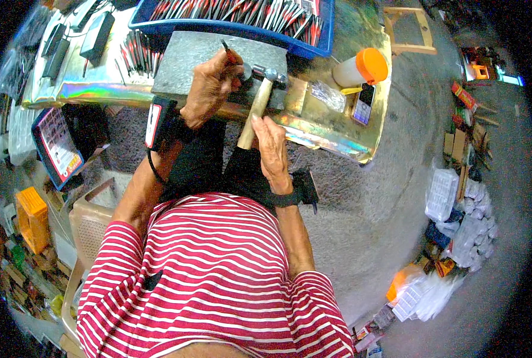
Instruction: The person assembles metal components by placing a thin metal rod into a circular base on a stone block and striking the top with a hammer, then places the finished piece into a blue bin.
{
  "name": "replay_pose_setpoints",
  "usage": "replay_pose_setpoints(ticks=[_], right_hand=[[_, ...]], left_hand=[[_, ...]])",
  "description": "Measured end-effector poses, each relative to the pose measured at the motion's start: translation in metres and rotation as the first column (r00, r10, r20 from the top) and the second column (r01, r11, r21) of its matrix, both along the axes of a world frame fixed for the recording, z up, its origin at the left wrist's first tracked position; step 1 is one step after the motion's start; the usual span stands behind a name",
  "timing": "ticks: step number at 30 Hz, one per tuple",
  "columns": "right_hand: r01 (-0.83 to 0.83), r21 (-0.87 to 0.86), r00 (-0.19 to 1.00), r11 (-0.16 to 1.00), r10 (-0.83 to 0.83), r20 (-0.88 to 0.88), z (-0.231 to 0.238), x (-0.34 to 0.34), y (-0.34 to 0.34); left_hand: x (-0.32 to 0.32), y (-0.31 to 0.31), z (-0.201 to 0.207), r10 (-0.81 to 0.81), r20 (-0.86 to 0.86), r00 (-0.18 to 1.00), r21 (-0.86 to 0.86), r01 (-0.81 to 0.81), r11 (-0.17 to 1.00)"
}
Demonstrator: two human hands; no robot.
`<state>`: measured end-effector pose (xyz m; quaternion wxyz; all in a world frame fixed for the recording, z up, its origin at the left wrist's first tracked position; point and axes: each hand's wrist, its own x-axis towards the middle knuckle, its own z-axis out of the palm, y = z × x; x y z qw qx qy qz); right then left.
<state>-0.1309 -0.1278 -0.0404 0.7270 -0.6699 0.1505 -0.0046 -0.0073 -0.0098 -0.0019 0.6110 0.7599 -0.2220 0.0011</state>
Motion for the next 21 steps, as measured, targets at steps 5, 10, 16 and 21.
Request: replay_pose_setpoints(ticks=[5, 10, 16, 21], right_hand=[[0.030, 0.364, 0.996, 0.931, 0.002, -0.087, 0.018, 0.004, 0.011], [0.052, 0.399, 0.996, 0.916, -0.020, -0.085, 0.018, 0.005, 0.013], [0.164, 0.508, 0.982, 0.846, -0.092, -0.164, 0.026, 0.007, 0.015], [0.208, 0.357, 0.970, 0.911, -0.144, -0.196, 0.048, 0.005, 0.000]], left_hand=[[0.001, -0.001, 0.002, -0.028, 0.273, 0.962, 0.080, 0.006, 0.997], [0.002, -0.001, 0.002, -0.088, 0.367, 0.926, 0.171, 0.026, 0.985], [0.001, -0.001, 0.006, -0.103, 0.368, 0.924, 0.160, 0.046, 0.986], [0.002, -0.002, 0.002, -0.112, 0.387, 0.915, 0.162, 0.052, 0.985]])
